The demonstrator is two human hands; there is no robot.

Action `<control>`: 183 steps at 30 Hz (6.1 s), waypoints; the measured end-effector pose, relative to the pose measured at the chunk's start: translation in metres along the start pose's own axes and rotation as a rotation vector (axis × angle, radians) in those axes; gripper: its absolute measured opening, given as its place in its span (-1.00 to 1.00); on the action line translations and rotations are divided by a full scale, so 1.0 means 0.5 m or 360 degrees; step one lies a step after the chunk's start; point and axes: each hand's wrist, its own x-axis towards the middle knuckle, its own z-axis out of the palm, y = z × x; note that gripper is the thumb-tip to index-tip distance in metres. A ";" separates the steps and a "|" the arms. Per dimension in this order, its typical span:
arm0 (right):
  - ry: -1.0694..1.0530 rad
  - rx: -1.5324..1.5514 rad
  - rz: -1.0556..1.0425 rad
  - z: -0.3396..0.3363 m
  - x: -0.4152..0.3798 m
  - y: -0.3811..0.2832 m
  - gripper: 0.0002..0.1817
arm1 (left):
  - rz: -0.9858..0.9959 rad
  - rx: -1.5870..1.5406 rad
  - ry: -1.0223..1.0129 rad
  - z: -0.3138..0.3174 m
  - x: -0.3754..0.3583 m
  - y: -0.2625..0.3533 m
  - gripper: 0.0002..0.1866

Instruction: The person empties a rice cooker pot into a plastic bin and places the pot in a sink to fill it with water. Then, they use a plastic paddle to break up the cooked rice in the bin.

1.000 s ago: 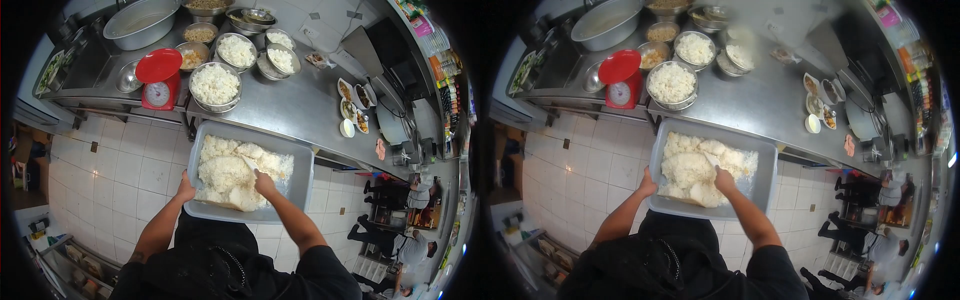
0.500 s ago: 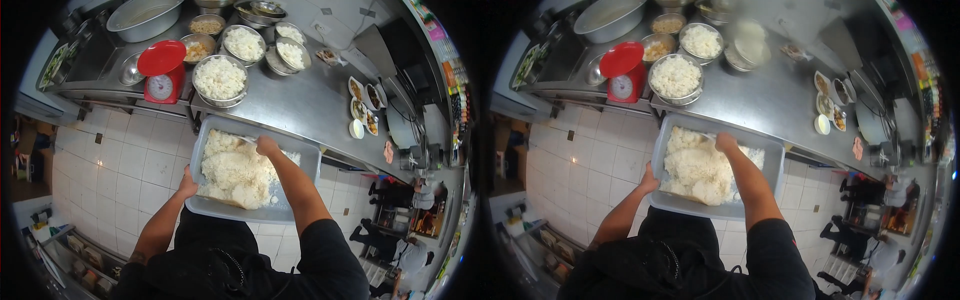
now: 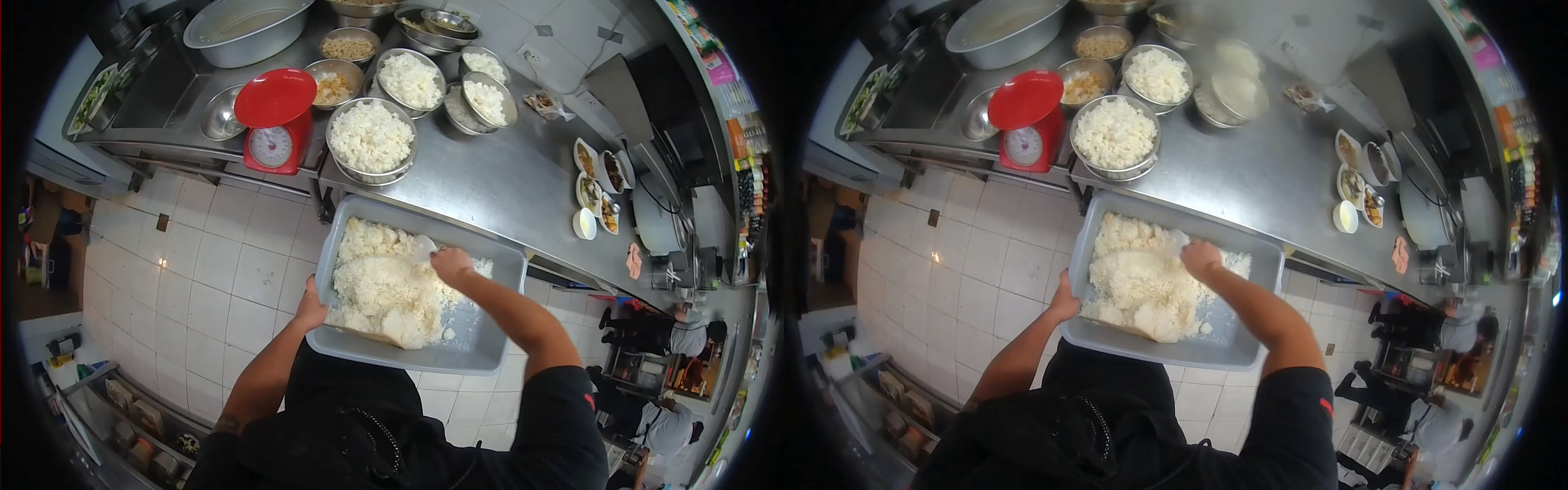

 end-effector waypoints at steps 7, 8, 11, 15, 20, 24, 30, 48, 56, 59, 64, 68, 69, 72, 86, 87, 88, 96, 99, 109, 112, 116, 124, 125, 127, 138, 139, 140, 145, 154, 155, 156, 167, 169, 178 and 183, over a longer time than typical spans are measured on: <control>0.0134 0.0715 0.0378 0.072 -0.004 -0.053 -0.45 | -0.0018 0.0019 -0.0046 0.000 -0.009 0.009 -0.05; 0.0032 0.0838 0.0413 0.086 -0.017 -0.062 -0.30 | 0.0049 0.0012 -0.0020 -0.004 -0.002 0.001 -0.05; 0.0055 0.0778 0.0349 0.036 -0.093 -0.044 -0.31 | 0.0017 -0.0016 -0.0028 0.000 0.002 -0.011 -0.06; -0.0097 0.0247 0.0360 -0.094 -0.152 0.062 -0.41 | 0.0008 -0.0015 -0.0047 -0.004 -0.004 -0.011 -0.06; -0.0084 -0.0008 0.0220 -0.016 -0.041 0.037 -0.67 | -0.0004 -0.0043 -0.0049 -0.010 -0.006 0.013 -0.06; -0.0057 0.0335 0.0400 0.050 -0.008 0.004 -0.69 | -0.0042 -0.0009 -0.0012 0.003 -0.006 0.000 -0.05; 0.0022 0.0947 0.0669 0.051 -0.077 -0.060 -0.50 | -0.0063 0.0006 -0.0020 -0.005 -0.002 0.006 -0.03; 0.0214 0.1188 0.0806 0.098 0.036 -0.214 -0.41 | 0.0014 -0.0064 0.0027 0.004 -0.002 -0.004 -0.04; 0.0152 0.0910 0.0345 -0.076 -0.118 -0.015 -0.46 | 0.0026 -0.0020 0.0013 0.008 0.005 -0.023 -0.03; 0.0073 0.0918 0.0402 -0.094 -0.072 0.029 -0.39 | -0.0038 -0.0057 -0.0007 0.001 -0.002 -0.008 -0.04; 0.0088 0.1031 0.0522 0.004 0.116 -0.154 -0.56 | 0.0000 -0.0060 0.0037 0.005 0.010 -0.010 -0.04; 0.0262 0.1221 0.0453 -0.001 0.080 -0.158 -0.48 | 0.0033 -0.0060 0.0022 0.008 0.005 -0.024 -0.05; 0.0273 0.1211 0.0449 0.014 0.073 -0.118 -0.48 | 0.0040 -0.0067 0.0034 0.006 0.012 -0.026 -0.05; 0.0294 0.1148 0.0248 -0.036 0.005 -0.025 -0.52 | 0.0062 -0.0096 0.0037 0.020 0.010 -0.045 -0.05; 0.0153 0.1104 0.0248 0.000 -0.014 -0.151 -0.33 | 0.0079 -0.0068 0.0029 0.014 0.016 -0.045 -0.06; 0.0089 0.1052 0.0262 -0.031 -0.057 -0.114 -0.32 | 0.0069 -0.0072 0.0013 0.016 0.006 -0.046 -0.06; 0.0004 0.0927 0.0345 -0.082 -0.096 -0.077 -0.33 | 0.0051 -0.0081 0.0011 0.012 0.006 -0.038 -0.06; -0.0042 0.0818 0.0529 0.047 0.082 -0.100 -0.45 | 0.0009 -0.0082 0.0060 0.006 0.004 -0.021 -0.04; 0.0043 0.1146 0.0564 0.002 0.048 -0.178 -0.39 | -0.0007 -0.0086 -0.0004 0.009 0.006 -0.016 -0.03; -0.0167 0.0639 0.0407 -0.143 -0.002 -0.006 -0.43 | 0.0078 -0.0103 0.0015 0.011 0.016 -0.043 -0.03; -0.0105 0.0849 0.0509 0.007 0.136 -0.149 -0.55 | 0.0049 -0.0109 0.0025 0.020 0.022 -0.035 -0.03; -0.0093 0.1068 0.0445 -0.055 0.080 -0.222 -0.41 | 0.0052 -0.0082 0.0036 0.023 0.022 -0.054 -0.03; -0.0109 0.0806 0.0205 -0.148 0.091 -0.060 -0.39 | -0.0014 -0.0085 -0.0006 0.011 0.015 -0.038 -0.03; -0.0111 0.0804 0.0191 -0.124 0.131 -0.084 -0.39 | -0.0004 -0.0071 -0.0017 0.012 0.017 -0.042 -0.03; -0.0172 0.0905 0.0446 -0.069 0.211 -0.184 -0.53 | -0.0007 -0.0084 0.0010 0.010 0.020 -0.040 -0.03; -0.0200 0.0716 0.0167 -0.141 0.072 -0.081 -0.34 | -0.0042 -0.0081 -0.0043 0.014 0.012 -0.040 -0.01; -0.0128 0.0805 0.0249 -0.158 0.096 -0.077 -0.36 | -0.0023 -0.0078 -0.0054 0.015 0.015 -0.044 -0.01; -0.0128 0.0805 0.0234 -0.158 0.135 -0.086 -0.36 | -0.0008 -0.0078 -0.0058 0.012 0.017 -0.044 0.00; -0.0023 0.1039 0.0620 -0.073 0.257 -0.318 -0.39 | -0.0052 -0.0053 -0.0043 -0.003 0.012 -0.025 0.00; -0.0386 0.0592 0.0240 -0.182 -0.062 -0.262 -0.33 | -0.0072 -0.0119 -0.0067 0.007 0.006 -0.026 0.00; -0.0386 0.0583 0.0235 -0.166 -0.035 -0.270 -0.33 | -0.0024 -0.0081 -0.0035 0.006 0.010 -0.025 0.00; -0.0309 0.0662 0.0273 -0.148 0.018 -0.294 -0.33 | -0.0028 -0.0086 -0.0024 0.005 0.011 -0.025 0.00; 0.0034 0.1402 0.0206 -0.025 -0.038 -0.143 -0.27 | 0.0082 -0.0163 -0.0022 0.021 0.024 -0.057 0.01; -0.0084 0.1341 0.0314 -0.013 -0.141 -0.048 -0.32 | 0.0038 -0.0169 -0.0043 0.018 0.019 -0.046 0.01; -0.0925 0.2580 0.1179 0.163 -0.107 0.054 -0.54 | 0.0017 -0.0189 -0.0116 0.005 0.016 -0.035 0.00; -0.0625 0.2510 0.0871 0.254 0.038 0.000 -0.52 | 0.0121 -0.0110 -0.0113 -0.002 0.010 -0.016 0.01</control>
